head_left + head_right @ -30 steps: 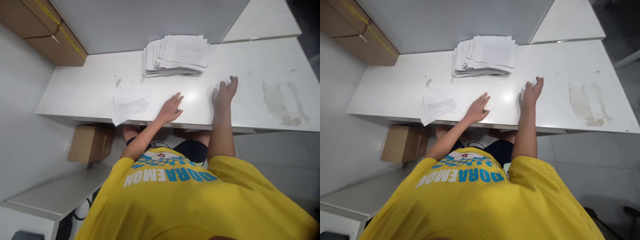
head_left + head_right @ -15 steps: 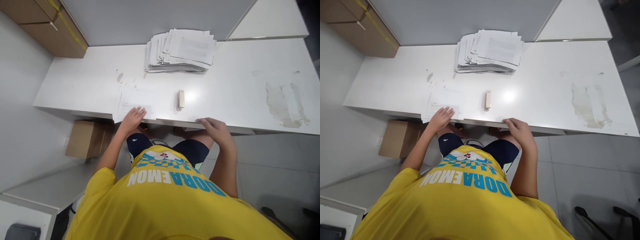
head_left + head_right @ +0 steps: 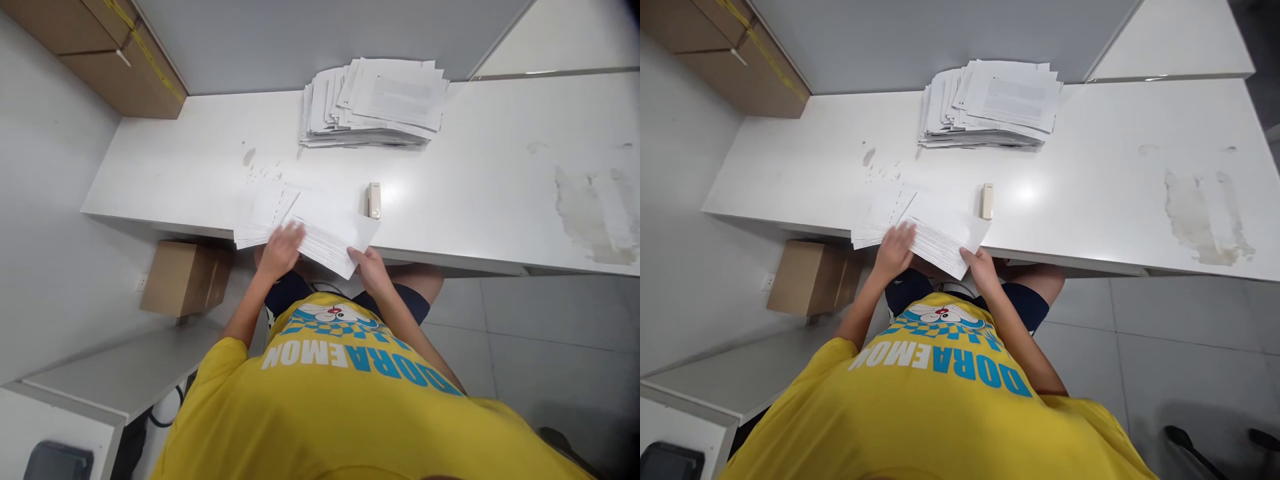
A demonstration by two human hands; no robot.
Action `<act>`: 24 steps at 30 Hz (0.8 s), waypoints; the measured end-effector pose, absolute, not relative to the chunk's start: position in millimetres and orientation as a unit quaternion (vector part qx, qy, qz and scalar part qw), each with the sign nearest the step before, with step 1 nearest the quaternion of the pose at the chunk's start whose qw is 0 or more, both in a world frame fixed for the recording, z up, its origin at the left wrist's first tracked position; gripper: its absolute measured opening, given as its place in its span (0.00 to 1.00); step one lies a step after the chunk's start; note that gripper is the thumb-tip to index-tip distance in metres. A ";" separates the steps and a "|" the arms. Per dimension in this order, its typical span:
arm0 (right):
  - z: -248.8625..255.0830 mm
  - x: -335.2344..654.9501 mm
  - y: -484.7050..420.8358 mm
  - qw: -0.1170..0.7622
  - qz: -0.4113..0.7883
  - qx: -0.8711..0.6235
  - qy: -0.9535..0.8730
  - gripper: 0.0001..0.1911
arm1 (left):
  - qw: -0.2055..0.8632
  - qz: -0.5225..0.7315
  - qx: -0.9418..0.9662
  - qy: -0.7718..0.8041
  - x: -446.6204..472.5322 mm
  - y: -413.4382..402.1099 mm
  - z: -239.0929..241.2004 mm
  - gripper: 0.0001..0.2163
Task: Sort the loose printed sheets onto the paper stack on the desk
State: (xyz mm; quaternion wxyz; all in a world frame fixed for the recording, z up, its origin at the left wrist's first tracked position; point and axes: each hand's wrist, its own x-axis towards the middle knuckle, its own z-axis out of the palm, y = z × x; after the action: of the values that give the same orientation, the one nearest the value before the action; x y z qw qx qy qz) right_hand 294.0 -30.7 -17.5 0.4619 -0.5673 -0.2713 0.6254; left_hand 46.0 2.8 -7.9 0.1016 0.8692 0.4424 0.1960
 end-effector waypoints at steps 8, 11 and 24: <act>-18.0 342.9 -34.8 0.448 0.448 -0.674 -0.380 0.19 | 0.122 0.167 0.738 0.642 10.0 61.3 -4.4 0.42; -19.0 341.8 -39.1 0.446 0.432 -0.674 -0.399 0.18 | 0.124 0.175 0.739 0.638 -1.0 77.8 1.7 0.44; -22.5 327.5 -43.3 0.418 0.476 -0.651 -0.418 0.20 | 0.072 0.243 0.663 0.704 -5.0 89.2 26.9 0.28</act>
State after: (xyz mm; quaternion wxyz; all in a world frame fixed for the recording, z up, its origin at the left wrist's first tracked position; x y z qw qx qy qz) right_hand 327.5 -43.3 -22.5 0.4180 -0.6511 -0.4176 0.4764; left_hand -5.0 89.2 26.9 0.0722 0.6633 0.7040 0.2434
